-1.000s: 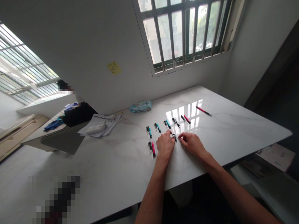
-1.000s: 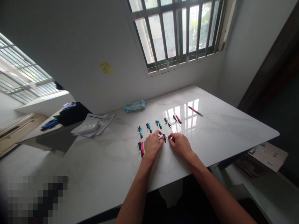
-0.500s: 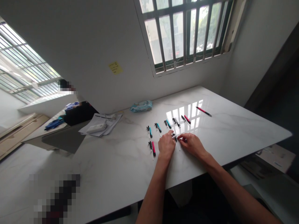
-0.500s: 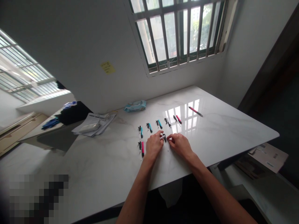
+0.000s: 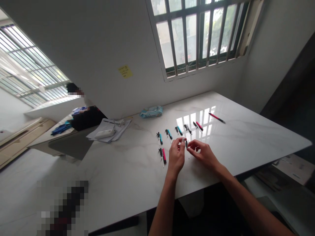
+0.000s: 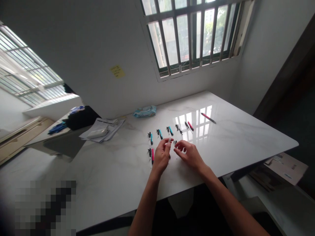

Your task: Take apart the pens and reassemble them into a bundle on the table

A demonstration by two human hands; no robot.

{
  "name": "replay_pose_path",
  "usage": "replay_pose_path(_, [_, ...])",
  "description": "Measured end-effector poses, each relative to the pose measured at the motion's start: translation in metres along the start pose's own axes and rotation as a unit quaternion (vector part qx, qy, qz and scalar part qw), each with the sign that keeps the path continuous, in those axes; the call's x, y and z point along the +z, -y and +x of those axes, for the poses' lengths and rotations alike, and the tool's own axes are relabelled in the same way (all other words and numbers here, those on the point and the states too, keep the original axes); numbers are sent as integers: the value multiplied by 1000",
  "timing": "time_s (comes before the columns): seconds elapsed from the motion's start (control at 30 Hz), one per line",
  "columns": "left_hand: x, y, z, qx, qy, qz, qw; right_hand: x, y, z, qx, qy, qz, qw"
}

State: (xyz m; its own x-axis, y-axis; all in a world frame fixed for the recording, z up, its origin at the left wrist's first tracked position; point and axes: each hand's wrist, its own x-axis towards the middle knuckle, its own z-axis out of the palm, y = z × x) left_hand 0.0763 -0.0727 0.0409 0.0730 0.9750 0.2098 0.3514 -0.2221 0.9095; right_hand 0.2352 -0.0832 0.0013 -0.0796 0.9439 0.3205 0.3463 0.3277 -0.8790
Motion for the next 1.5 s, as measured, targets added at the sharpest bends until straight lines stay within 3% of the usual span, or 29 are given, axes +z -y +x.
replay_pose_path(0.17, [-2,-6,-19,-55,-6,-131,990,24,28,-25,19,9,131,991])
replay_pose_path(0.33, [-8,-7,-29,-26,-68,-126,989,33,33,-40,54,-21,197,979])
replay_pose_path(0.47, [-14,0,-32,-37,-100,-116,987,26,30,-41,78,-80,212,971])
replay_pose_path(0.63, [-7,8,-42,-107,-74,-220,967,8,31,-34,96,-176,223,954])
replay_pose_path(0.97, [7,9,-59,-216,-28,-372,902,-15,46,-18,65,-137,231,961])
replay_pose_path(1.1, [7,10,-59,-216,-30,-357,908,-16,46,-18,45,-151,211,965])
replay_pose_path(1.23, [1,11,-57,-172,-48,-280,943,-17,31,-18,29,-201,123,971])
replay_pose_path(1.37, [-8,9,-50,-126,-15,-159,979,-18,3,-18,26,-171,-23,985])
replay_pose_path(1.5, [-13,3,-38,-80,-3,-24,997,-15,-16,-22,-7,-132,-134,982])
